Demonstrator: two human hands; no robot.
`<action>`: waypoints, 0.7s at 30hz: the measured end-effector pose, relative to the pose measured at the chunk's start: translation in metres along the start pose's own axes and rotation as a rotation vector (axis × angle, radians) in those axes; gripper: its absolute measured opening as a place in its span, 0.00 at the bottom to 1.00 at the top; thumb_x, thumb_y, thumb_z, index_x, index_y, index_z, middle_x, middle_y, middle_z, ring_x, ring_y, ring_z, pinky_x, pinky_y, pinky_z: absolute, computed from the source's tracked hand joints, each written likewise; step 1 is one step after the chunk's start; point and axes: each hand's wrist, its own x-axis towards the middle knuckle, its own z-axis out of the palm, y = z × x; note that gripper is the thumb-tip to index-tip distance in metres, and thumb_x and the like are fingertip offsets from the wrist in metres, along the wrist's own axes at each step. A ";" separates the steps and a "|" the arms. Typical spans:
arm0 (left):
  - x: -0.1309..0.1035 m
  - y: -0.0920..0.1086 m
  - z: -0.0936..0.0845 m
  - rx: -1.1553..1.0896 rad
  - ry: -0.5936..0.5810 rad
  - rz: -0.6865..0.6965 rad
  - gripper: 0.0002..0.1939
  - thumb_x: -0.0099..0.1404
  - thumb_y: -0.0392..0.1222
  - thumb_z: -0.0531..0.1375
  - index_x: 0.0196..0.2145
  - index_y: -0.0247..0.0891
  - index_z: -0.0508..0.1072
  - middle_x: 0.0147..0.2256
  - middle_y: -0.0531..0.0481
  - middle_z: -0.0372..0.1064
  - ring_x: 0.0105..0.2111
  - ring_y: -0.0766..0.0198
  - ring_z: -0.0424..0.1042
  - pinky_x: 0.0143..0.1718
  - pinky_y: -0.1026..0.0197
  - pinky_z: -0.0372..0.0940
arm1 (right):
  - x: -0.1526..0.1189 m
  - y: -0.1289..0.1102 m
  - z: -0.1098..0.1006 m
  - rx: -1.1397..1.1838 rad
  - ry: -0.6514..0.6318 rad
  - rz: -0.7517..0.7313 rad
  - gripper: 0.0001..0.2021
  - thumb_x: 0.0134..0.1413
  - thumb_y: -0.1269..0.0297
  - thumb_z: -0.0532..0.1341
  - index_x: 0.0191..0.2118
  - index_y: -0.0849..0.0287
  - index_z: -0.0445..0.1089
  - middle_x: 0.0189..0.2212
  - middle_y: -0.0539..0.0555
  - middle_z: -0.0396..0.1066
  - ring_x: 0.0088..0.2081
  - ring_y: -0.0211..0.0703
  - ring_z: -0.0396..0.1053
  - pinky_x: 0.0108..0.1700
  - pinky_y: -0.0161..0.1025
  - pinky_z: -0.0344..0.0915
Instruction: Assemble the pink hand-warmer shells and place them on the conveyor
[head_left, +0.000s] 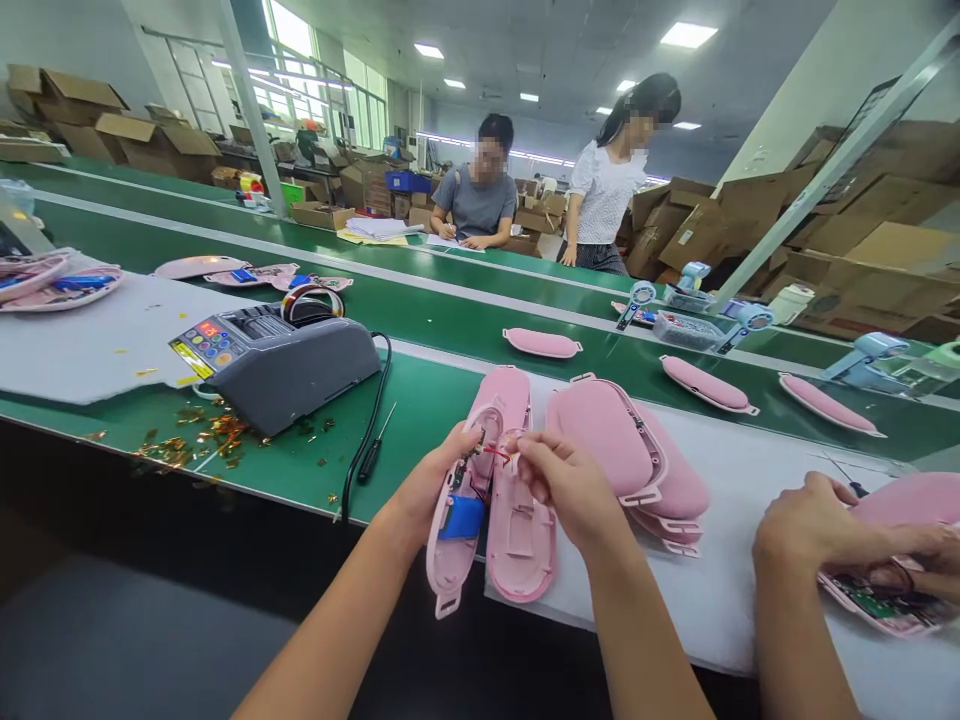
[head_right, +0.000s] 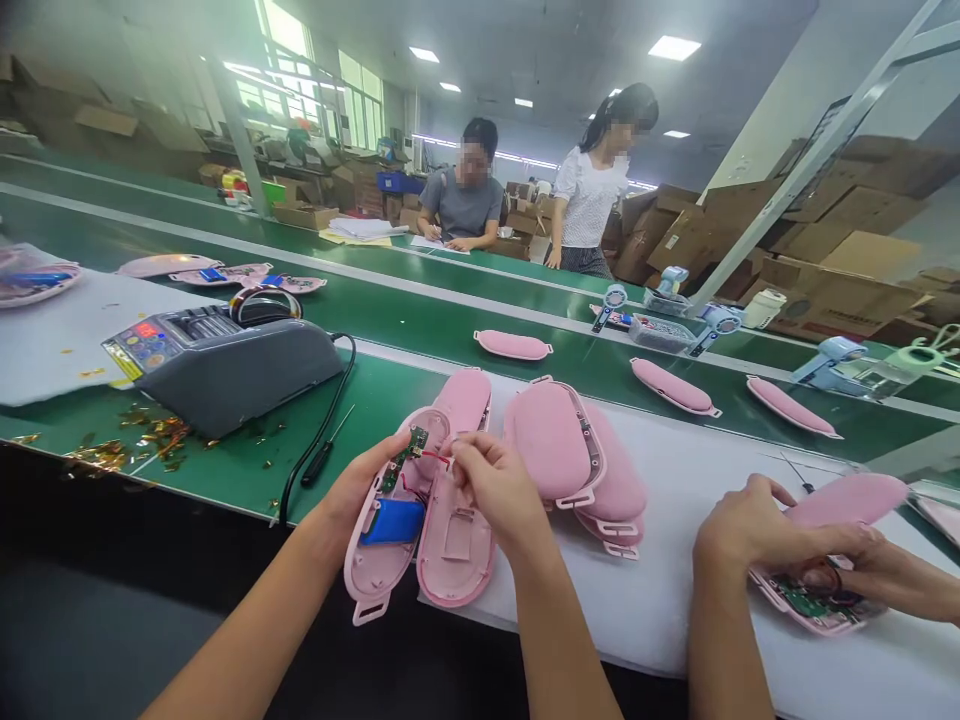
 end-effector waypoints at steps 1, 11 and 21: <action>0.000 -0.001 -0.002 0.009 0.006 -0.001 0.16 0.58 0.45 0.65 0.42 0.36 0.71 0.30 0.50 0.74 0.28 0.63 0.73 0.33 0.63 0.67 | -0.002 -0.001 0.002 -0.044 -0.039 0.001 0.13 0.45 0.54 0.60 0.26 0.60 0.68 0.16 0.44 0.58 0.17 0.30 0.51 0.19 0.31 0.47; 0.000 -0.009 -0.005 0.162 -0.026 0.090 0.29 0.53 0.58 0.66 0.48 0.40 0.68 0.33 0.51 0.71 0.30 0.64 0.71 0.34 0.64 0.65 | 0.001 -0.014 -0.001 -0.347 -0.174 0.011 0.08 0.45 0.63 0.55 0.20 0.58 0.64 0.19 0.46 0.60 0.22 0.34 0.56 0.24 0.33 0.52; -0.001 -0.009 0.001 0.273 -0.029 0.115 0.34 0.49 0.62 0.66 0.47 0.40 0.66 0.32 0.54 0.66 0.30 0.68 0.66 0.30 0.67 0.60 | 0.004 -0.016 -0.012 -0.371 -0.277 -0.024 0.10 0.47 0.63 0.54 0.21 0.58 0.67 0.21 0.47 0.65 0.25 0.35 0.61 0.27 0.32 0.57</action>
